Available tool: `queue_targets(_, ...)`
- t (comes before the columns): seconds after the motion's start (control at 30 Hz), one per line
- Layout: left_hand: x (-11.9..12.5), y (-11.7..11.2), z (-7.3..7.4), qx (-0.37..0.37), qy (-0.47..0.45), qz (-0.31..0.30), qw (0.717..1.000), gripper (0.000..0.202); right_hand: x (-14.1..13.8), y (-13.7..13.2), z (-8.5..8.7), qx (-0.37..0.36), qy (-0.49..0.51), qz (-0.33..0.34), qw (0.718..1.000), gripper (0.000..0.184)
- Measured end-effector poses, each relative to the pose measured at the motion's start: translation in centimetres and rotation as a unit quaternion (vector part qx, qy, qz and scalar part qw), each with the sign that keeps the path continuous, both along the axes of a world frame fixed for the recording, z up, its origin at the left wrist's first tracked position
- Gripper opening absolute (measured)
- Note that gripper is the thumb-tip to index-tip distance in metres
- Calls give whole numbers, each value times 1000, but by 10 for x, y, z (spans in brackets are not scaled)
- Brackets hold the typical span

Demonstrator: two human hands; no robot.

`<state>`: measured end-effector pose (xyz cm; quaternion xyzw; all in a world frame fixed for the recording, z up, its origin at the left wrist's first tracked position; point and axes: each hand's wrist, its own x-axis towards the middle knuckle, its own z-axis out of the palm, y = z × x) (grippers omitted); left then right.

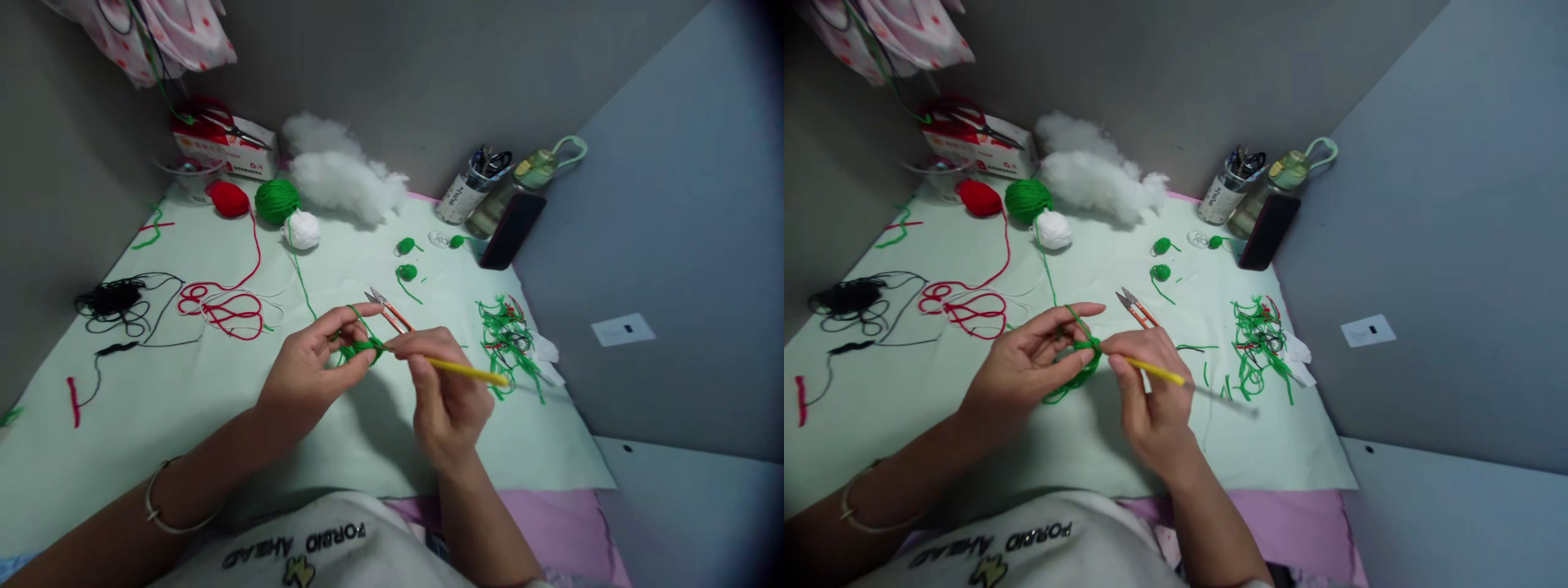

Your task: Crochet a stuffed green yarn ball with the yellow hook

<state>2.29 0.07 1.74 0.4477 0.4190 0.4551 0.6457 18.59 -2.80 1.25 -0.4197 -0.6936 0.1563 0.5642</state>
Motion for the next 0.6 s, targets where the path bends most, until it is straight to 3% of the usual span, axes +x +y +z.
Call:
queue_targets(0.1, 4, -2, 0, -10, -31, 20, 999, 53, -3, -2, -10, 98, -151, -54, 982, 26)
queue_targets(0.2, 6, 0, 0, -95, -139, -47, 985, 61, -5, -1, -21, 147, -165, -105, 970, 32)
queue_targets(0.27, 5, 2, 0, -165, -196, -93, 962, 56, -5, 1, -21, 115, -87, -83, 986, 30)
queue_targets(0.33, 2, 4, 0, -199, -222, -97, 950, 49, -3, 3, -16, 54, 50, -51, 996, 24)
queue_targets(0.43, -1, 8, 0, -195, -228, -89, 950, 43, -1, 6, -6, -45, 243, 1, 969, 19)
queue_targets(0.53, -1, 7, -1, -177, -218, -113, 953, 41, -3, 7, -5, -108, 309, 54, 943, 17)
queue_targets(0.6, 1, 6, -2, -155, -209, -112, 959, 39, -6, 7, -9, -125, 306, 54, 942, 15)
